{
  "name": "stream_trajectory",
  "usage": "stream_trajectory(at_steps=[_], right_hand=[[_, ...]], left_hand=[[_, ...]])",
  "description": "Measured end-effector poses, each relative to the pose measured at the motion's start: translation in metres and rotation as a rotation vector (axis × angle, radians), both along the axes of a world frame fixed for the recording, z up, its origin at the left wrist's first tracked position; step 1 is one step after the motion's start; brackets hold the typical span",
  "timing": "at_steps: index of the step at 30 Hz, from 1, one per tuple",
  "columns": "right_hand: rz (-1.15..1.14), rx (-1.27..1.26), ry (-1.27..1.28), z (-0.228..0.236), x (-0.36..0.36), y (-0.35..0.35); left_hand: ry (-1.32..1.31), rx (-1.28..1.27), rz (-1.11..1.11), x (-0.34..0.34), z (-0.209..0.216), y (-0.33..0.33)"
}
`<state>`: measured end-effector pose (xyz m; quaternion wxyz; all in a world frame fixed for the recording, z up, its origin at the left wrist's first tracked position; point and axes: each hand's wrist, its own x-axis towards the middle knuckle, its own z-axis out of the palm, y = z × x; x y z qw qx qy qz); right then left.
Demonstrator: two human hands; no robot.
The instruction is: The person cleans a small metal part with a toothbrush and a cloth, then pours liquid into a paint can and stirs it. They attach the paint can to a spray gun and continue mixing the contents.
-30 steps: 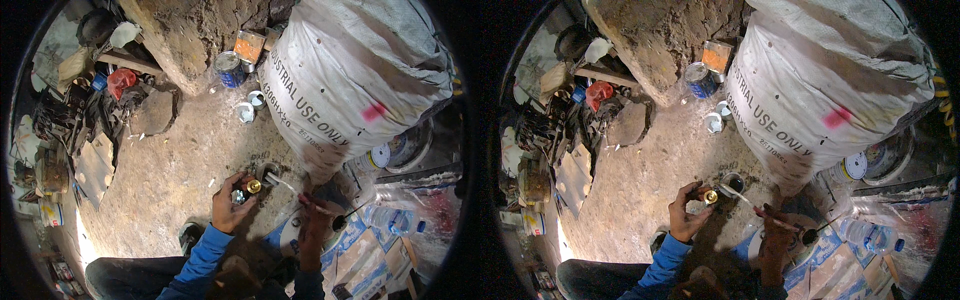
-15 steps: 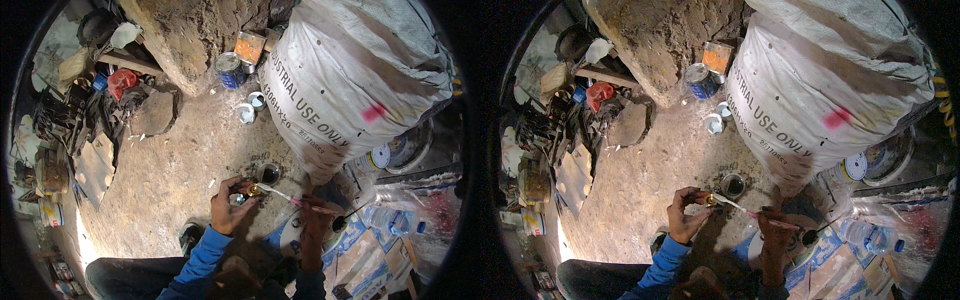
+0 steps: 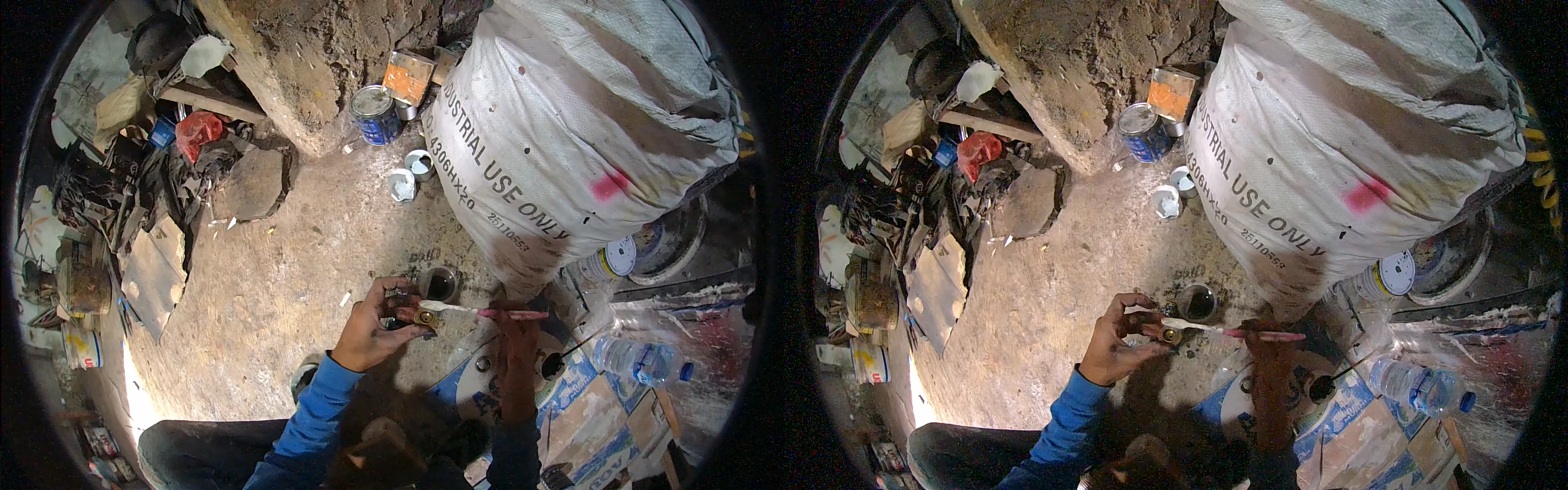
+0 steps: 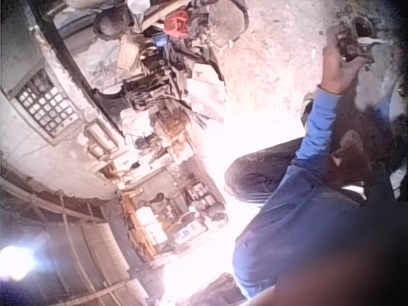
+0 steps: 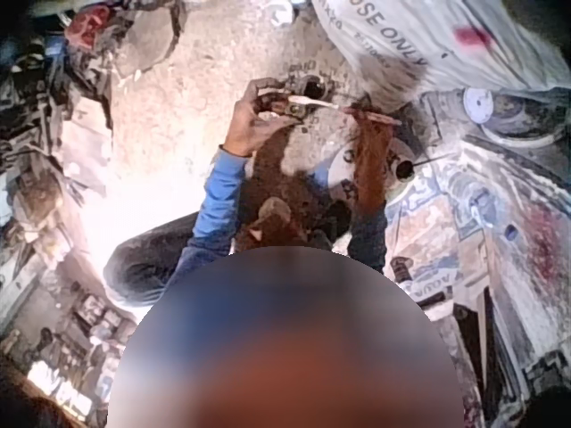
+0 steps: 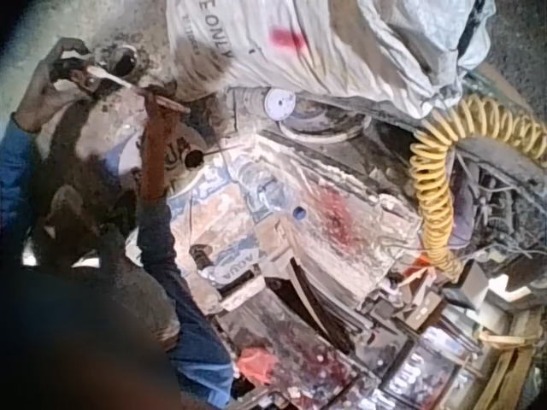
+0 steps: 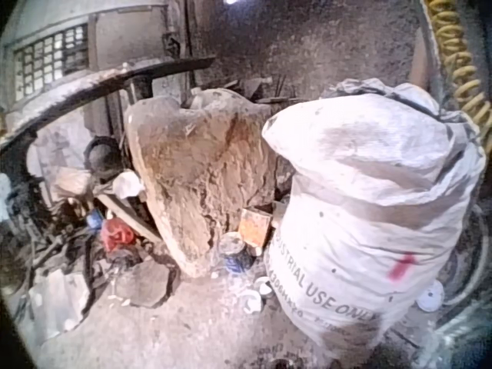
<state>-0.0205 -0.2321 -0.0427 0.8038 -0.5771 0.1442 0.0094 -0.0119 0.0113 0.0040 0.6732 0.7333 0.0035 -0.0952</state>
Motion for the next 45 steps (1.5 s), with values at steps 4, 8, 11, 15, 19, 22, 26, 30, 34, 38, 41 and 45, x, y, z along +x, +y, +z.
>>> stream_trajectory(at_steps=[4, 8, 11, 15, 19, 22, 26, 30, 34, 38, 41, 45], right_hand=[[0.103, -0.010, 0.010, 0.000, 0.016, -0.008], [0.032, -0.012, -0.044, 0.003, 0.015, -0.005], [-0.027, 0.018, -0.065, 0.002, 0.012, -0.004], [0.200, -0.236, -0.053, -0.004, 0.013, -0.010], [0.038, -0.206, 0.073, -0.007, 0.010, -0.006], [-0.228, -0.221, 0.105, 0.004, 0.000, 0.009], [-0.150, -0.323, -0.161, 0.034, -0.013, 0.011], [0.117, -1.005, -0.587, 0.055, -0.013, -0.001], [0.144, -0.845, -0.507, 0.061, -0.003, -0.008], [0.029, -0.474, -0.121, 0.061, -0.013, 0.001], [-0.214, -0.072, 0.123, 0.056, -0.018, 0.008], [-0.050, -0.679, 0.180, 0.051, -0.020, 0.015]], left_hand=[[0.059, -0.006, -0.063, 0.006, 0.008, 0.006], [-0.017, 0.065, -0.068, 0.006, 0.009, 0.008], [-0.126, 0.177, -0.059, 0.005, 0.009, 0.008], [-0.212, 0.268, -0.070, 0.003, 0.008, 0.006], [-0.261, 0.363, -0.045, 0.000, 0.007, 0.005], [-0.327, 0.375, -0.008, -0.002, 0.006, 0.005], [-0.366, 0.424, 0.000, -0.003, 0.007, 0.006], [-0.363, 0.438, -0.076, -0.002, 0.010, 0.008], [-0.400, 0.404, -0.046, -0.003, 0.013, 0.010], [-0.550, 0.363, 0.079, -0.004, 0.009, 0.005], [-0.326, 0.101, 0.314, -0.001, -0.006, -0.012], [0.622, -1.037, 0.599, -0.002, -0.034, -0.024]])
